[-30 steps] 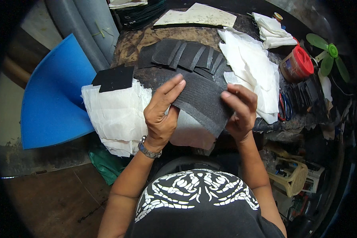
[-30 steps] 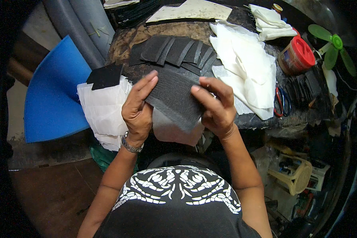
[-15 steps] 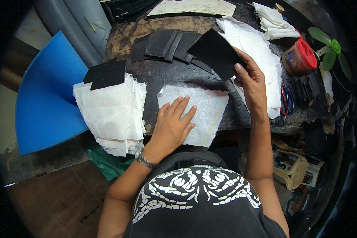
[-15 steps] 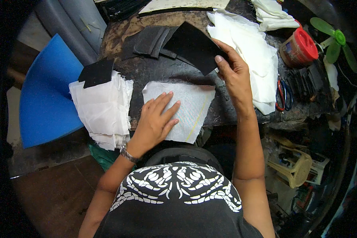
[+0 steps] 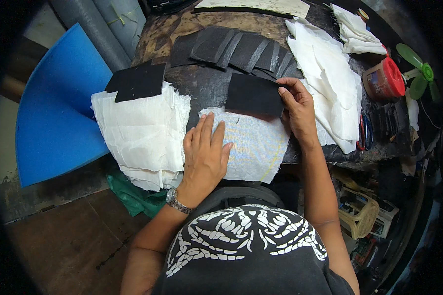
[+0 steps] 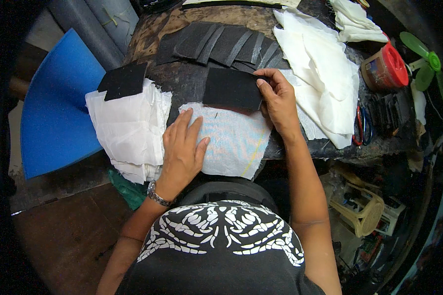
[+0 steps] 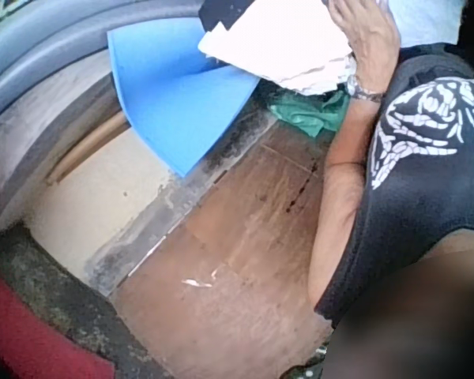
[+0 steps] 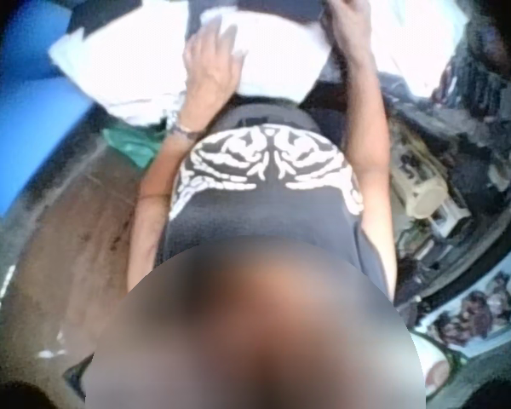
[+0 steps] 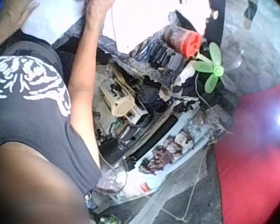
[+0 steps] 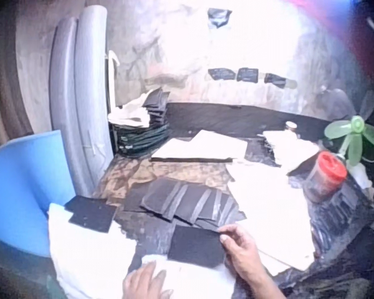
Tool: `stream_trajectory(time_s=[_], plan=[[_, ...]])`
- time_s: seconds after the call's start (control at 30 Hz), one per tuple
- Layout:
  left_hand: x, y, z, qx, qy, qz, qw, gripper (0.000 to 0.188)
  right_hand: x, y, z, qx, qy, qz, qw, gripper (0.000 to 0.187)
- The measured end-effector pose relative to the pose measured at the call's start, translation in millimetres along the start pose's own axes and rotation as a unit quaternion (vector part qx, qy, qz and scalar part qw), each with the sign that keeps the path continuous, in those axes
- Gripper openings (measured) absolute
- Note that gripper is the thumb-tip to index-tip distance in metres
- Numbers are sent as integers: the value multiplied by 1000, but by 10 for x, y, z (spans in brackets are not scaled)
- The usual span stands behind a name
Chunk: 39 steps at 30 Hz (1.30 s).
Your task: The person repeatedly places a small black fabric square on a white nonwoven sheet, folds the sheet over, and stacks the assembled unit. The person handles black fabric squares and white sheets one at a time, building a growing stack of finished units on the table.
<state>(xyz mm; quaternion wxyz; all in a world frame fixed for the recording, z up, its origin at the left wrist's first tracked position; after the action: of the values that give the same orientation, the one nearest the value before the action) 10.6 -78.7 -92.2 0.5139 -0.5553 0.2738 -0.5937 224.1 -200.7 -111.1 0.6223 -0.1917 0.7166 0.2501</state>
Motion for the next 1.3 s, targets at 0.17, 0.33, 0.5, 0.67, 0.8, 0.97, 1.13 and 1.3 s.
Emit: stream_trajectory(time_s=[0.17, 0.33, 0.5, 0.67, 0.8, 0.97, 1.13, 1.3], plan=[[-25, 7, -18, 14, -29, -1, 999, 53, -16, 5, 8, -11, 18, -17, 1000, 16], [6, -26, -2, 16, -41, -29, 999, 53, -38, 30, 5, -7, 12, -44, 999, 17], [49, -65, 23, 32, -31, -31, 999, 54, -58, 57, 11, -4, 10, -55, 998, 16], [104, 21, 194, 42, 30, -43, 998, 53, -102, 71, 4, -7, 23, -74, 997, 15], [144, 195, 387, 34, 93, -48, 994, 53, -77, 84, 21, -9, 28, -75, 997, 15], [159, 330, 434, -31, 77, -23, 996, 60, -10, 63, 107, -17, 14, -111, 994, 18], [201, 317, 431, -20, 88, 10, 996, 59, 8, 15, 133, -24, 23, -144, 989, 21], [252, 312, 453, -18, 85, 34, 996, 57, -62, 37, 96, 34, -71, -276, 958, 24]])
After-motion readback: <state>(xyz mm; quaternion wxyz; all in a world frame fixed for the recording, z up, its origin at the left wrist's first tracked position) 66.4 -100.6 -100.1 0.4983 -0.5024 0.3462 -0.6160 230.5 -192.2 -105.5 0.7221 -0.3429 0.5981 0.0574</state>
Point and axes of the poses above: each hand's wrist, its own z-axis towards the middle knuckle, its own y-axis out of the palm, x = y × z, the point moved 2 cm from there along z, towards the middle knuckle, and after that the axes turned 3 degrees about y, right-handed, at the moved point
